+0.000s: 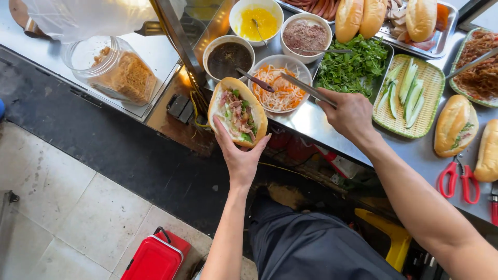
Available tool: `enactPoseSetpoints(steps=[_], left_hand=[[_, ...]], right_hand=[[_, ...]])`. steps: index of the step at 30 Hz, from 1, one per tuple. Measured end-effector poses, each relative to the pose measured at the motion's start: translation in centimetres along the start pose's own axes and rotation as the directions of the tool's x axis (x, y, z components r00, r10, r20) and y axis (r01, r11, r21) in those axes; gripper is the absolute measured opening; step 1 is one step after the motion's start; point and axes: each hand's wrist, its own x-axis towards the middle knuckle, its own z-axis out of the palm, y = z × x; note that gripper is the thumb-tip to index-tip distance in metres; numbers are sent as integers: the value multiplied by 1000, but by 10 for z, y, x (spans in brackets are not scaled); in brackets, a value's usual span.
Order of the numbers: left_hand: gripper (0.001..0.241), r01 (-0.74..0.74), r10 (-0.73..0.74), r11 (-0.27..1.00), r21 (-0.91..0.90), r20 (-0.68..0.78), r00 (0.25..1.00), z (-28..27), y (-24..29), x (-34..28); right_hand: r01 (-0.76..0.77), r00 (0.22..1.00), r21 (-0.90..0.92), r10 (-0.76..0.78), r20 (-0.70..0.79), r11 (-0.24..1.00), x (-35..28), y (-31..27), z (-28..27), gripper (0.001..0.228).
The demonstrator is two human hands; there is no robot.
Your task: Preparing and assembling multiple Vietnamese banh mi sandwiches with various ingredients and using a panini press.
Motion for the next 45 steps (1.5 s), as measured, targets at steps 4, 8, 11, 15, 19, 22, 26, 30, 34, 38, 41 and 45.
enactPoseSetpoints(steps=[4,8,11,15,19,22,26,30,34,38,41,45], left_hand=[[135,-9,11,999,-37,36,999,3,-12,12],[133,-29,36,996,-81,79,996,12,-13,23],[135,-89,89,996,-3,78,993,15,-19,31],[137,-160,154,983,91,66,986,27,-16,43],[130,-239,224,933,269,88,971,43,0,52],[134,-233,206,920,314,116,972,56,0,53],[130,-186,141,934,305,166,976,67,24,40],[129,-203,172,947,250,140,975,70,35,30],[126,-164,143,958,235,105,984,70,32,36],[130,-166,151,955,244,80,985,70,28,46],[132,-163,138,941,297,103,985,68,29,50],[128,-194,168,935,295,114,979,75,36,32]], right_hand=[[-48,999,10,48,-26,999,5,-1,-1,41],[-35,999,57,34,12,998,13,-4,16,41],[4,995,176,14,-99,984,2,-8,1,37],[25,986,330,30,-161,944,-19,-33,-67,38],[63,993,454,-11,-116,889,-38,-79,-140,40],[102,989,471,-37,-144,876,-46,-98,-154,41],[136,979,309,-79,-190,941,-41,-107,-118,35],[171,969,185,-131,-208,968,-48,-96,-94,41],[87,986,226,-52,-156,970,-59,-96,-103,42],[5,993,257,26,-115,966,-71,-106,-123,37],[13,1000,200,-14,4,980,-78,-96,-128,40],[73,993,229,-50,-104,971,-67,-91,-122,42]])
